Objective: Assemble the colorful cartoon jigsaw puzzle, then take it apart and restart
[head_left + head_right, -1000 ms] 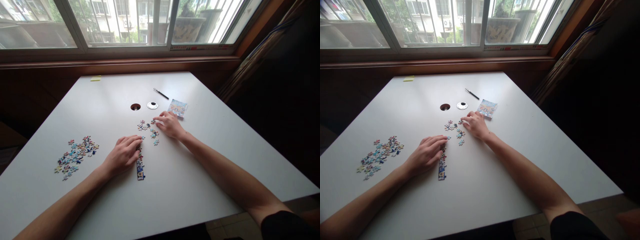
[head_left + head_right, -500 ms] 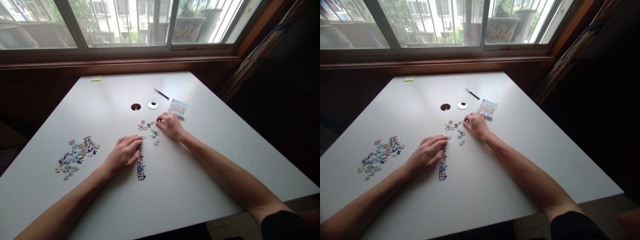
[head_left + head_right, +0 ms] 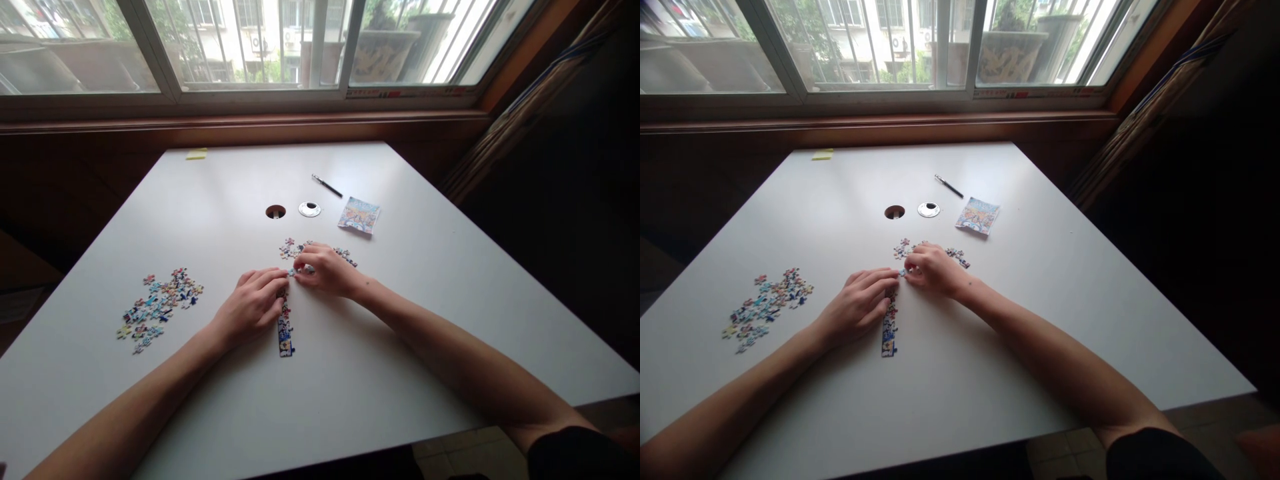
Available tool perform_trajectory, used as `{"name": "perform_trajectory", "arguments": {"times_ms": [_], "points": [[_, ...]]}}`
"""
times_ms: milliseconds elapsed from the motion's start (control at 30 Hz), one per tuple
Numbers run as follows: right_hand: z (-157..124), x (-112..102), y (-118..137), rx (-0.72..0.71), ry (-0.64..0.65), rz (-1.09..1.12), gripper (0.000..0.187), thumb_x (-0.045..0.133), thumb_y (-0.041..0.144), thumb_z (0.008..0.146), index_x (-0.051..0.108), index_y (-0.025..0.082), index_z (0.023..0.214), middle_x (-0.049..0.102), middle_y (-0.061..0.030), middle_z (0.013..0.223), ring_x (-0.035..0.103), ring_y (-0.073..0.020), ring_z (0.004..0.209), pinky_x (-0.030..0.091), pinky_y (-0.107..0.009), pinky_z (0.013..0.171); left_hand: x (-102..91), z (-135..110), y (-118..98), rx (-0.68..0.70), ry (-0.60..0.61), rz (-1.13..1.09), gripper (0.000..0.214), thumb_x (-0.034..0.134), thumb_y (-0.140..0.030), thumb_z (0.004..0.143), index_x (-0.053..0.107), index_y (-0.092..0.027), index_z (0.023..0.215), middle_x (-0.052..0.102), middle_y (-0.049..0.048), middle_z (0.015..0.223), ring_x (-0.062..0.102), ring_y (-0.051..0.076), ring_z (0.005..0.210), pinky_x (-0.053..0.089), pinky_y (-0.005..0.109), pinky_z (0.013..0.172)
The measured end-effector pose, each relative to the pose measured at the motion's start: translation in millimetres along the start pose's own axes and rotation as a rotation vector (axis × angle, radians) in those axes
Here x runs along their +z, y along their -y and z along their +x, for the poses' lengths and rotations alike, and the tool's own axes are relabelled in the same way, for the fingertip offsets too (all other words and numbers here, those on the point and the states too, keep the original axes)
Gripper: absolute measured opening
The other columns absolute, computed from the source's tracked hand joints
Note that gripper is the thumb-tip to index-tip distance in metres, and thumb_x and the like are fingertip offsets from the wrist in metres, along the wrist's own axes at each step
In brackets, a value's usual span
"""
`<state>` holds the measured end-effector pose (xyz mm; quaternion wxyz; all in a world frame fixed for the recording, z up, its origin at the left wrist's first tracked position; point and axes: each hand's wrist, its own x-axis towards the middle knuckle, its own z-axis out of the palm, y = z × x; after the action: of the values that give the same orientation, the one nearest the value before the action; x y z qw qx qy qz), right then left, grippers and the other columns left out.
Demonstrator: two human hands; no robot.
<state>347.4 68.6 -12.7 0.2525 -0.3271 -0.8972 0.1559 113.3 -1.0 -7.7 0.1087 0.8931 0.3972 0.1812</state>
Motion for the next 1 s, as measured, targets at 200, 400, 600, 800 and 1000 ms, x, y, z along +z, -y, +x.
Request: {"name": "perform_trajectory", "arguments": {"times_ms": [200, 400, 600, 800, 1000], "points": [[0.9, -1.9, -1.4, 0.045, 0.025, 0.009, 0.002, 0.068, 0.02, 0.084, 0.068, 0.018, 0.083, 0.063, -0.0053, 0.086, 0.054, -0.0176, 0.082, 0.043, -0.031, 0.079, 1.0, -0.7, 1.0, 0.004, -0.004, 0.009, 0.03, 0.045, -0.024, 0.098, 0.058, -0.022, 0.124, 0.058, 0.0079, 0.145, 0.05, 0.025, 0.137, 0.035, 0.044, 0.113], [0.3, -1.8, 0.4, 0.057, 0.044, 0.005, 0.004, 0.067, 0.021, 0.084, 0.068, 0.018, 0.086, 0.063, -0.006, 0.088, 0.054, -0.0183, 0.083, 0.043, -0.032, 0.081, 1.4, -0.4, 1.4, 0.003, -0.001, 0.009, 0.03, 0.044, -0.024, 0.098, 0.059, -0.022, 0.124, 0.058, 0.008, 0.145, 0.05, 0.025, 0.137, 0.035, 0.045, 0.113], [-0.2, -1.1, 1.0, 0.071, 0.025, 0.002, 0.01, 0.06, 0.019, 0.089, 0.069, 0.018, 0.084, 0.063, -0.0056, 0.085, 0.055, -0.0174, 0.081, 0.043, -0.032, 0.08, 1.4, -0.2, 0.8, 0.0, -0.012, -0.003, 0.03, 0.045, -0.023, 0.097, 0.06, -0.023, 0.123, 0.059, 0.0075, 0.144, 0.05, 0.025, 0.137, 0.035, 0.044, 0.113], [0.2, 4.8, 1.3, 0.108, 0.001, 0.001, 0.01, 0.061, 0.016, 0.087, 0.069, 0.018, 0.082, 0.065, -0.0049, 0.085, 0.056, -0.0168, 0.08, 0.042, -0.032, 0.081, 1.9, -0.6, 1.9, 0.005, -0.001, 0.01, 0.029, 0.044, -0.025, 0.098, 0.058, -0.023, 0.124, 0.058, 0.0074, 0.145, 0.049, 0.025, 0.138, 0.035, 0.044, 0.113], [8.6, -45.9, 3.9, 0.227, -0.19, 0.113, 0.013, 0.059, 0.026, 0.091, 0.07, 0.019, 0.089, 0.067, -0.003, 0.082, 0.055, -0.0143, 0.074, 0.043, -0.03, 0.073, 1.3, -1.1, 1.8, -0.004, -0.002, -0.004, 0.03, 0.044, -0.023, 0.098, 0.059, -0.023, 0.124, 0.058, 0.0075, 0.145, 0.049, 0.025, 0.138, 0.035, 0.044, 0.113]]}}
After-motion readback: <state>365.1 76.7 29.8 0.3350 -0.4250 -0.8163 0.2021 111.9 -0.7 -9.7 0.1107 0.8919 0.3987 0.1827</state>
